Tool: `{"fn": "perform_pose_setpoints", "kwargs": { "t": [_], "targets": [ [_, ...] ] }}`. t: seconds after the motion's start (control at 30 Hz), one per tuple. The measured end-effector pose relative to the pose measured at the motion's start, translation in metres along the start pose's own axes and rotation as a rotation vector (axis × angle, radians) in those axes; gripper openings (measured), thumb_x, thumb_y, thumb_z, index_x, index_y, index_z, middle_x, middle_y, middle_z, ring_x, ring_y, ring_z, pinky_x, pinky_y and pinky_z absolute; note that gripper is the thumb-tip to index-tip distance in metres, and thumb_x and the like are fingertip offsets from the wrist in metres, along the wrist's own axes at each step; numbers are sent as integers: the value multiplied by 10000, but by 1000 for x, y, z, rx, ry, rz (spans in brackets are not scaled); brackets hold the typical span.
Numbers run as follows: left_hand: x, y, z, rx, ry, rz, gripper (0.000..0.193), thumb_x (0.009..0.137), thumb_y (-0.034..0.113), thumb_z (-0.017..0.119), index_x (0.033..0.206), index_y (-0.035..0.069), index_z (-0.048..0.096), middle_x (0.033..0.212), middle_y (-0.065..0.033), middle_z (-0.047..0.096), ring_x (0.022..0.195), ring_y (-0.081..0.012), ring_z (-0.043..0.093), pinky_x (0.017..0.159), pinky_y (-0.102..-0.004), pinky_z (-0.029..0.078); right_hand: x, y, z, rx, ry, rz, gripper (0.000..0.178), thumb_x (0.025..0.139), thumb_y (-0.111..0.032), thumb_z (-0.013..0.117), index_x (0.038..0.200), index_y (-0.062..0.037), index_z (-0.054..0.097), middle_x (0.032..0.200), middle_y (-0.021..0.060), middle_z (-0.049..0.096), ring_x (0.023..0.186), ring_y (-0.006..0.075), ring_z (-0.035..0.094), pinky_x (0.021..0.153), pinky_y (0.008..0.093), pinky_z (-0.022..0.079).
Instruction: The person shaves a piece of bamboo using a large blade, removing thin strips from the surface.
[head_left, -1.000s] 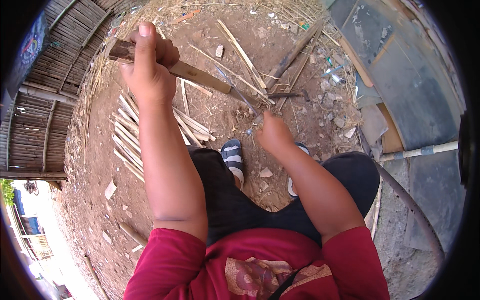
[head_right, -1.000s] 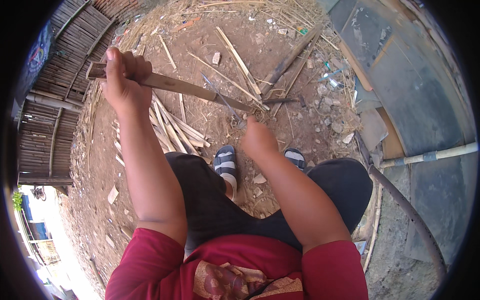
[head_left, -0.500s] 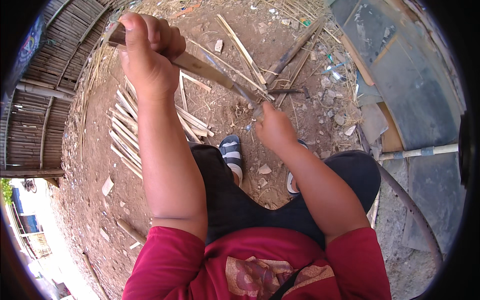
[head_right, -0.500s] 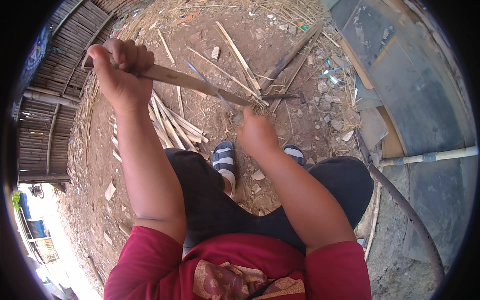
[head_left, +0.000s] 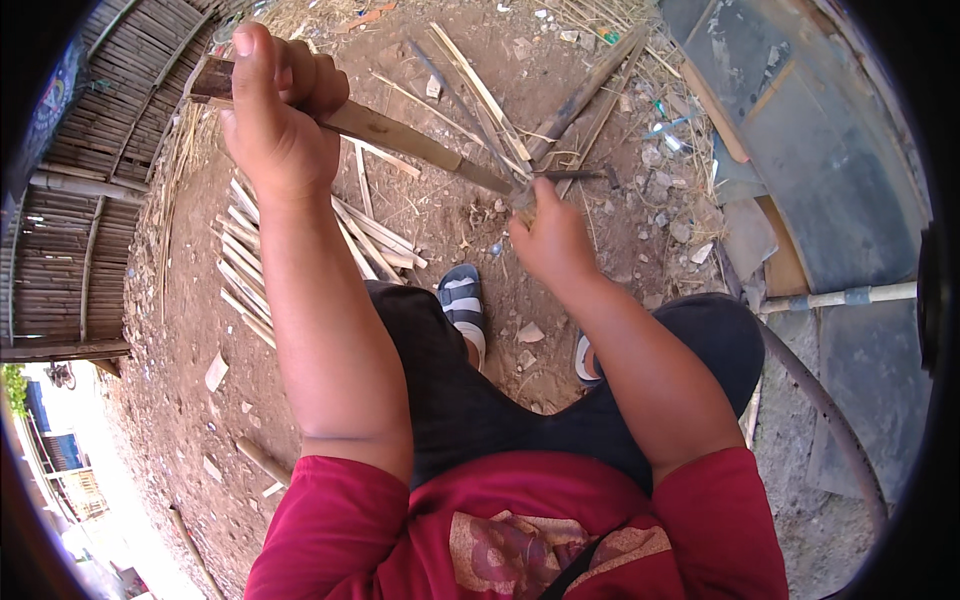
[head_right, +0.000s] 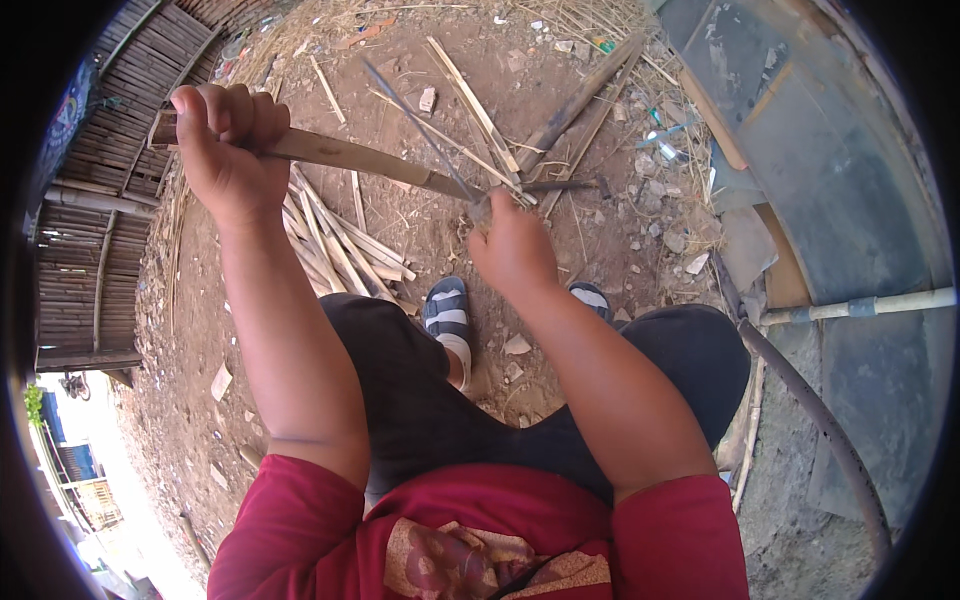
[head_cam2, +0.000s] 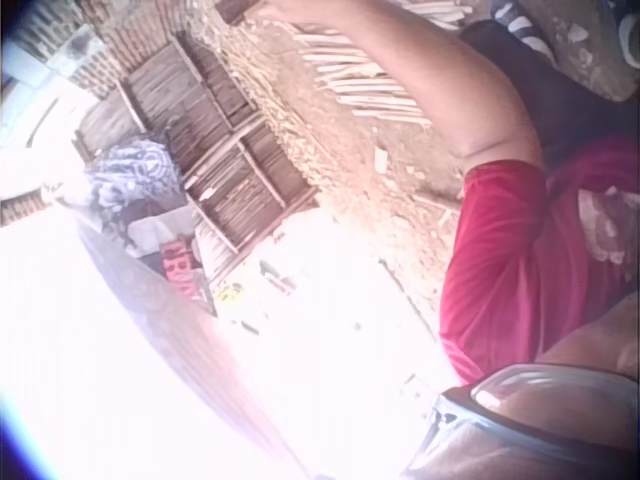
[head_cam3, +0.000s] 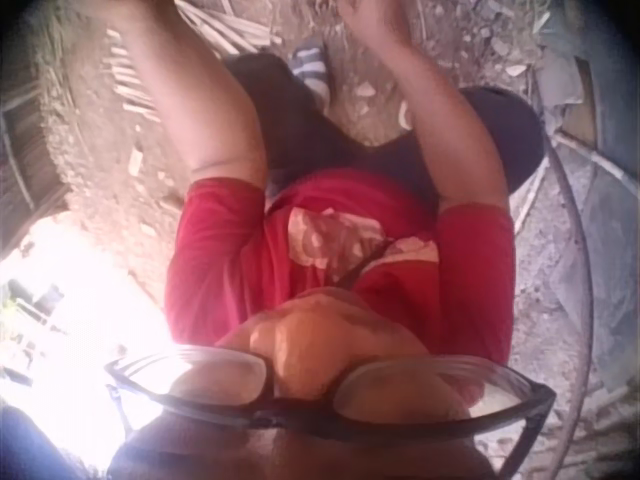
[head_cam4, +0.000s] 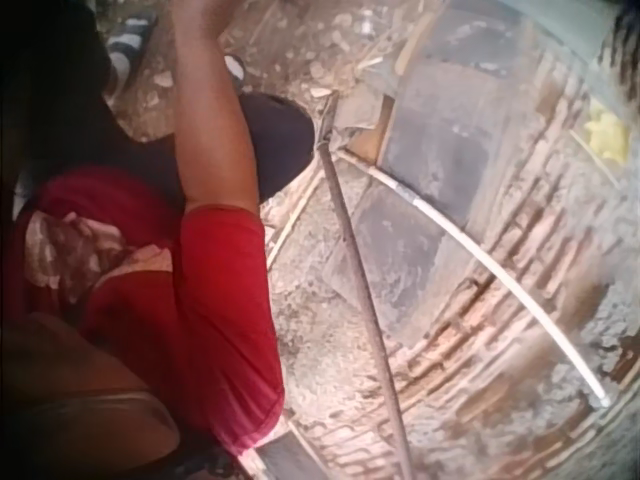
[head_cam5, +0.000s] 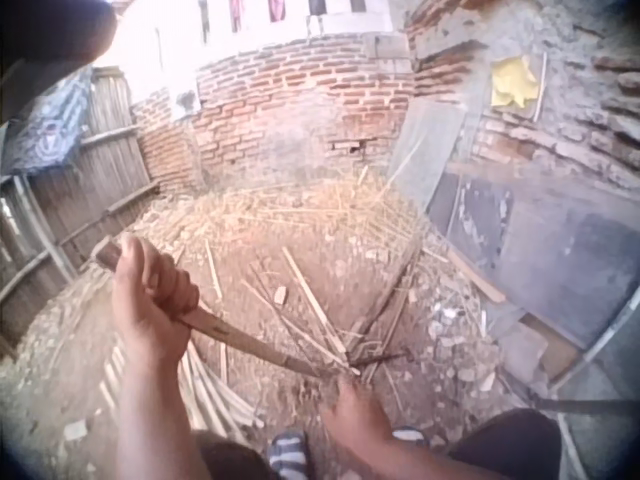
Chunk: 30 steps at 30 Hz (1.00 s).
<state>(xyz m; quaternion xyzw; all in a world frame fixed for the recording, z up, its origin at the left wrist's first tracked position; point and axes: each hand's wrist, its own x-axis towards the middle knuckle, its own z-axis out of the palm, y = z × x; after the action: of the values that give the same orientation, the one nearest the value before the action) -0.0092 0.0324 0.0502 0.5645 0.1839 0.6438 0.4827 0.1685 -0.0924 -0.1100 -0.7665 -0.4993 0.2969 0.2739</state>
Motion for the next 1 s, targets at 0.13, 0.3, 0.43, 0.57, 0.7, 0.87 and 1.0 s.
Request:
{"fn": "perform_pose_setpoints", "kwargs": {
  "t": [0.13,0.3,0.43,0.57,0.7,0.87,1.0],
  "targets": [
    [-1,0,7,-29,15,-19,516,964,542,674,708,174,417,616,31,246,563,-137,215,558,-332,203,10,60,46,-186,-74,109,410,872,-176,720,1217,0,586,1055,273,722,1036,450,700,919,527,558],
    [-1,1,1,0,87,-14,513,959,530,686,710,173,415,616,32,249,562,-133,213,557,-332,204,15,55,34,-110,-74,84,376,863,-183,729,1169,4,616,1064,279,719,1032,452,699,907,523,560],
    [0,0,-3,2,63,-12,520,962,515,687,699,171,400,610,34,232,562,-133,203,557,-330,202,9,14,12,3,-16,40,379,861,-185,727,1163,13,613,1063,296,712,1016,455,699,903,528,555],
    [0,0,-1,-4,15,6,525,966,498,687,692,167,386,605,34,223,557,-133,199,555,-329,204,10,-1,11,105,140,-76,395,862,-178,722,1186,12,600,1091,300,708,1021,451,702,920,531,550],
    [1,-2,1,27,9,18,509,968,476,691,699,168,389,602,34,222,556,-131,201,554,-330,204,21,59,51,-175,-53,109,383,847,-158,727,1165,25,615,1075,305,704,1041,445,688,911,508,553],
    [-1,1,3,-1,13,-10,496,971,477,683,709,166,398,594,30,232,554,-131,202,552,-331,203,30,69,40,-163,-82,138,399,836,-172,716,1178,17,636,1103,289,707,1065,453,682,924,505,547],
    [0,0,2,-15,-26,-13,496,969,483,680,710,165,400,596,31,230,554,-132,201,552,-333,202,22,40,26,-80,-37,116,351,858,-182,720,1148,2,649,1113,285,709,1077,459,682,939,516,550]
  ]
}}
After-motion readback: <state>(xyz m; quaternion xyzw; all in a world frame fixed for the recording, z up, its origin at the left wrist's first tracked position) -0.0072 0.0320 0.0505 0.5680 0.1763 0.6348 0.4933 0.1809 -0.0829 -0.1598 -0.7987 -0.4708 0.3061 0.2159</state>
